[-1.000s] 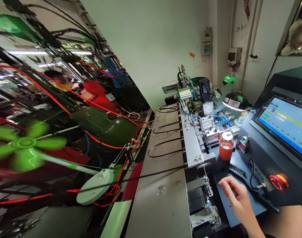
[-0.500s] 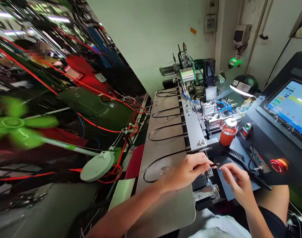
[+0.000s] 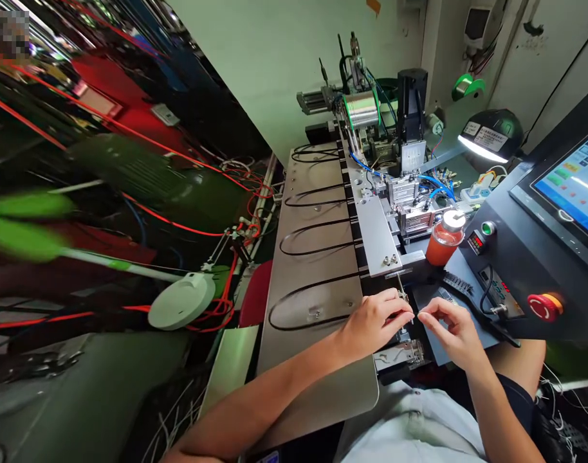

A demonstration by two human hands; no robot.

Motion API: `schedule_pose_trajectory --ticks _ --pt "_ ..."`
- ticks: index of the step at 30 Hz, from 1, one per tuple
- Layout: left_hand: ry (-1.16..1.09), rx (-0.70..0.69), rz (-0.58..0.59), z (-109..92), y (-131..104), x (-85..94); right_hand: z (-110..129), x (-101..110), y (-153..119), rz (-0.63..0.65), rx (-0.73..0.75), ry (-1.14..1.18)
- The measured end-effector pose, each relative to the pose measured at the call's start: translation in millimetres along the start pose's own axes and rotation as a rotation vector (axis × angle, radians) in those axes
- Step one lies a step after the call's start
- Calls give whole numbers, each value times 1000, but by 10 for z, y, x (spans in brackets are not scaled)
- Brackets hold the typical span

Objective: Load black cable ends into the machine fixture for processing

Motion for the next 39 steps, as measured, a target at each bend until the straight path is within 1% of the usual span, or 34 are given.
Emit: schedule_pose_trajectory --ticks 1,3,5,6,8,9,11,15,16,19,22,33,35,39 --pt "-27 11 -21 -16 -5 17 52 25 -9 -56 44 -20" --pt "-106 48 -71 -35 -17 45 154 77 -61 -231 147 -62" --pt "-192 97 -95 -36 -35 34 221 77 -148 -393 231 -123" --pt "-229 123 -96 -31 -45 18 233 55 -184 -446 254 -153" --pt "-276 163 -93 -15 -61 -8 221 6 -220 -494 263 -182" --pt "-284 173 -91 -9 -65 -12 205 -9 -219 -494 258 -176" --pt "-261 176 -82 8 -60 -4 172 -22 -188 -452 245 -148" --pt "-91 190 -53 116 -13 46 59 20 -81 -314 167 -142" --pt "-44 206 -45 163 -1 53 18 58 -65 -309 138 -150" --pt "49 249 1 282 23 26 -93 180 -53 -353 65 -167" --pt "94 262 39 330 30 -25 -164 215 -62 -365 31 -165" --pt "135 298 49 354 45 -16 -218 194 -52 -335 31 -159" --pt "145 303 55 359 53 -26 -237 164 -28 -303 27 -162" --pt "176 326 61 368 72 -52 -289 13 82 -174 -2 -154"
Point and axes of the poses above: each hand's wrist, its own y-axis towards the middle knuckle, its own x-axis out of the back of the hand, z = x × y, the point moved 9 cm from there along y, towards the middle knuckle, and after that the axes turned 6 degrees about -z, right-handed, at the moved point
